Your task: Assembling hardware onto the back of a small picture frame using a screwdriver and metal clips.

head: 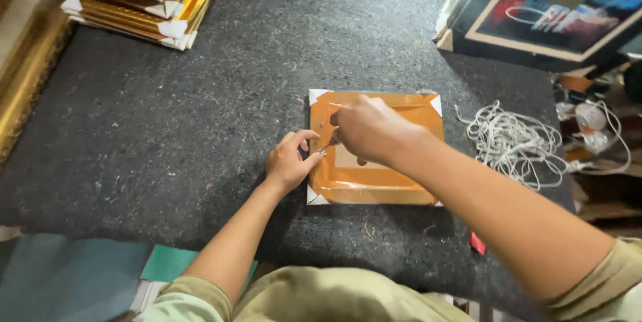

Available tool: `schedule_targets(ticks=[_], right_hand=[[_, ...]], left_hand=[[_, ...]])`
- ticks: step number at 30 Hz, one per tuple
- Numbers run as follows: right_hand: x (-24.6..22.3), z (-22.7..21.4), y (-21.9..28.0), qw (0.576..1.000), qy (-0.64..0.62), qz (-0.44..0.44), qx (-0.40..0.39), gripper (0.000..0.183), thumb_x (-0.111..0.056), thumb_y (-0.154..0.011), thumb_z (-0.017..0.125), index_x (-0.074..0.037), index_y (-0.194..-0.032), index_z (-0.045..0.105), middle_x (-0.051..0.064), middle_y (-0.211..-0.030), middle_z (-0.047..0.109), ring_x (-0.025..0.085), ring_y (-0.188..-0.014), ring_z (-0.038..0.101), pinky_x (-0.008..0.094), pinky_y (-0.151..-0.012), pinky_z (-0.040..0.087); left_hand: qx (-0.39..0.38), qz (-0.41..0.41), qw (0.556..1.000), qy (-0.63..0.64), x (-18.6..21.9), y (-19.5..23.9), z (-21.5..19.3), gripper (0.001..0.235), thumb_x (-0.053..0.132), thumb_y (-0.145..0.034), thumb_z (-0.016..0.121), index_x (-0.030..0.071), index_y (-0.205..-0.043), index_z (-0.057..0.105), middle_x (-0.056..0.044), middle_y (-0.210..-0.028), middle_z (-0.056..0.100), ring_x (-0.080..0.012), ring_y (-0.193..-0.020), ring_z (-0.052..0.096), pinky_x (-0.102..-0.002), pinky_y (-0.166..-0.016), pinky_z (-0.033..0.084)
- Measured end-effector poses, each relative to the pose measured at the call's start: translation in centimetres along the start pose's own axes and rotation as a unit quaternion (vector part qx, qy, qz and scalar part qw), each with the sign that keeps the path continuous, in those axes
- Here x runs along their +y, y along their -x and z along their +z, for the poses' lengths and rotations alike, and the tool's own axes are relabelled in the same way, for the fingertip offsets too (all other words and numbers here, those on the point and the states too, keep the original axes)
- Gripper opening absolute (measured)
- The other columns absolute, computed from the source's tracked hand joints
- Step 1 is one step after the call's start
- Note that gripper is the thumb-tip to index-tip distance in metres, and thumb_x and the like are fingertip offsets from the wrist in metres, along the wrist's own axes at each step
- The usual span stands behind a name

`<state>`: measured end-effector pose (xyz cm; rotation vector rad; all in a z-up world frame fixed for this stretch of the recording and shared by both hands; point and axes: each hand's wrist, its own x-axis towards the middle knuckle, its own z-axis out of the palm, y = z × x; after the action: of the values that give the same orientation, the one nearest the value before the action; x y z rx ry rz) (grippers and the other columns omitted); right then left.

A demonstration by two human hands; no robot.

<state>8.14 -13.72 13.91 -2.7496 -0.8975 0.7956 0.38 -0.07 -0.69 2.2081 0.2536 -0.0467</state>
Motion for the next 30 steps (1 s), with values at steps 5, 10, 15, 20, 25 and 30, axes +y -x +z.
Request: schedule_targets(ticks=[5, 10, 15, 20, 25, 30], right_hand=[[2.4, 3.0, -1.1, 0.951, 0.153, -0.181, 0.198, 0.018, -0.02, -0.074, 0.056, -0.006, -0.062, 0.06, 0.007, -0.047, 0.053, 0.028, -0.045, 0.061, 0.041, -0.043, 0.05], [1.7, 0.7, -1.0, 0.948, 0.23, -0.127, 0.18, 0.029, -0.039, -0.072, 0.057, -0.012, -0.064, 0.064, 0.004, -0.053, 0.055, 0.027, -0.055, 0.063, 0.047, -0.051, 0.051], [0.1, -3.0, 2.7, 0.983, 0.164, -0.083, 0.001, 0.029, -0.03, -0.078, 0.052, -0.023, -0.105, 0.058, 0.003, -0.097, 0.061, 0.031, -0.09, 0.061, 0.048, -0.079, 0.048], [0.8, -2.5, 2.8, 0.992, 0.059, -0.111, -0.03, 0.029, -0.007, -0.078, 0.043, -0.017, -0.091, 0.066, 0.006, -0.072, 0.064, 0.024, -0.068, 0.062, 0.036, -0.064, 0.052], [-1.4, -2.5, 1.5, 0.998, -0.028, -0.014, -0.051, 0.025, -0.016, -0.082, 0.047, -0.019, -0.098, 0.066, -0.001, -0.047, 0.06, 0.012, -0.04, 0.06, 0.025, -0.05, 0.053], [-0.8, 0.2, -1.5, 0.989, 0.14, 0.001, 0.04, 0.026, -0.041, -0.071, 0.065, -0.015, -0.074, 0.067, 0.009, -0.064, 0.062, 0.03, -0.071, 0.065, 0.049, -0.066, 0.052]], left_hand=[[0.015, 0.002, 1.0, 0.016, 0.1, 0.3, 0.2, 0.039, 0.034, -0.067, 0.068, 0.034, -0.104, 0.055, 0.004, -0.082, 0.051, -0.016, -0.069, 0.061, -0.03, -0.07, 0.047], [0.035, 0.001, 0.998, 0.05, -0.4, -0.2, 0.6, 0.048, 0.036, -0.063, 0.071, 0.031, -0.108, 0.054, 0.002, -0.086, 0.055, -0.0158, -0.065, 0.062, -0.027, -0.064, 0.046], [0.03, -0.014, 0.996, 0.08, -0.1, -0.1, 0.5, 0.057, 0.032, -0.059, 0.075, 0.027, -0.111, 0.053, -0.001, -0.088, 0.058, -0.0165, -0.065, 0.063, -0.026, -0.061, 0.048], [0.028, -0.017, 0.995, 0.092, -0.5, -0.4, 0.7, 0.058, 0.031, -0.058, 0.076, 0.026, -0.112, 0.053, -0.001, -0.087, 0.058, -0.0165, -0.064, 0.063, -0.025, -0.06, 0.047], [0.023, -0.017, 0.997, 0.07, 0.0, -0.6, -0.1, 0.055, 0.032, -0.059, 0.076, 0.028, -0.11, 0.054, 0.001, -0.086, 0.057, -0.0155, -0.065, 0.064, -0.023, -0.061, 0.047], [0.007, -0.006, 0.998, 0.056, -0.6, -0.6, 0.0, 0.056, 0.035, -0.06, 0.074, 0.029, -0.111, 0.052, 0.002, -0.088, 0.056, -0.016, -0.068, 0.064, -0.025, -0.064, 0.047]])
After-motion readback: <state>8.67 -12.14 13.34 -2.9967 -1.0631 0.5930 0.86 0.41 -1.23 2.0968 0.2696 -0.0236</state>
